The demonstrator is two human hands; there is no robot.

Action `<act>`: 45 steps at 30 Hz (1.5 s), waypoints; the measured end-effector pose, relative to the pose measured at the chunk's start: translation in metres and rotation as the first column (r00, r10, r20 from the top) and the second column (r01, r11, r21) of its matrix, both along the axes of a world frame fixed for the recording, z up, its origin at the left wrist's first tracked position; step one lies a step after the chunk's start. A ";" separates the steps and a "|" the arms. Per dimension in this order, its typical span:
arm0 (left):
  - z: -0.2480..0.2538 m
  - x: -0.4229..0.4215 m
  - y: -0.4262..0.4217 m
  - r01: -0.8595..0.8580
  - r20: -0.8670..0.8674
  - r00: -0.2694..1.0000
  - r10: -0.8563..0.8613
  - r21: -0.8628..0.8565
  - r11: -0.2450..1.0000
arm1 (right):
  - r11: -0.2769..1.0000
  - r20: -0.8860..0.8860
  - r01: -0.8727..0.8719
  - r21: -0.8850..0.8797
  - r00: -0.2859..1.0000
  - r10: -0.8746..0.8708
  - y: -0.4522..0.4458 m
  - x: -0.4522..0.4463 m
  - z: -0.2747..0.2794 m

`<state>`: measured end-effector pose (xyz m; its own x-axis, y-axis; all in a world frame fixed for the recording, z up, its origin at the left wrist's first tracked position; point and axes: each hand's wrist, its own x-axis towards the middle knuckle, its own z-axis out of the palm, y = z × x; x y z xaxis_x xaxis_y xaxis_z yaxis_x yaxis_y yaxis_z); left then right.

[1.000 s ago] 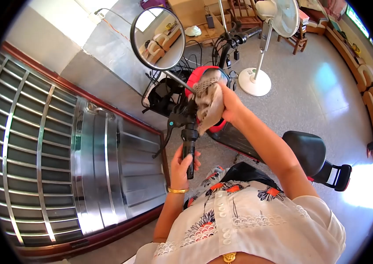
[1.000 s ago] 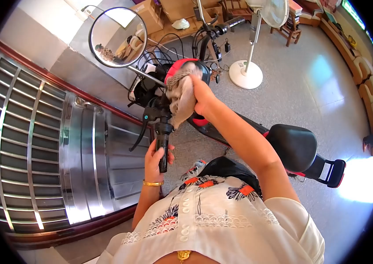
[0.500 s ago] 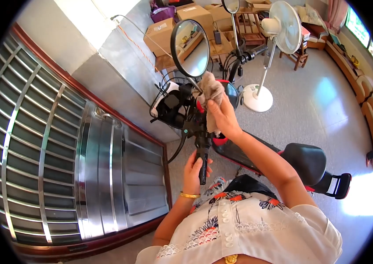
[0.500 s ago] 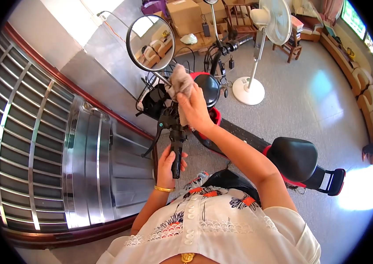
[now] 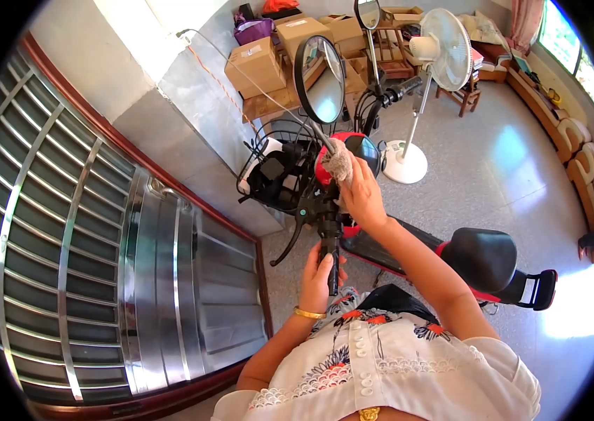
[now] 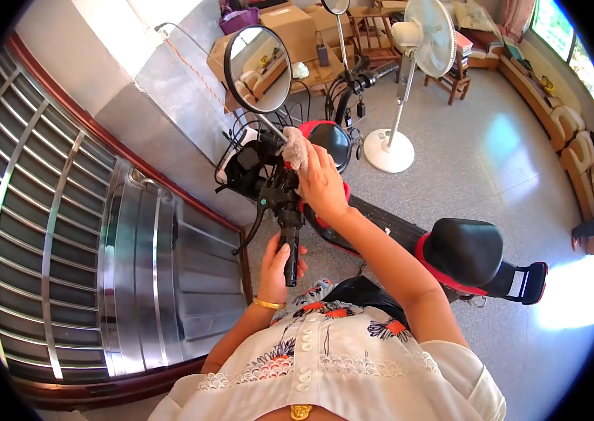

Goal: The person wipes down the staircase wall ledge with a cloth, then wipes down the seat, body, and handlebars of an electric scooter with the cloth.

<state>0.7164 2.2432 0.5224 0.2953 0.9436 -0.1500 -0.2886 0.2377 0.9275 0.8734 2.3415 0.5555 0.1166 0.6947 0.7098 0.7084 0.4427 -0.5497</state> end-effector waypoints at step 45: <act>-0.045 0.001 0.007 0.392 0.722 0.649 0.237 -0.585 0.710 | 0.963 0.652 -0.177 -0.202 0.709 0.267 -0.039 -0.086 0.023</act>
<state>0.7172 2.2503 0.4769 0.6593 0.6403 -0.3942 -0.6987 0.7154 -0.0064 0.7872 2.3021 0.5781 -0.5244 0.7204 0.4539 0.7993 0.6002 -0.0291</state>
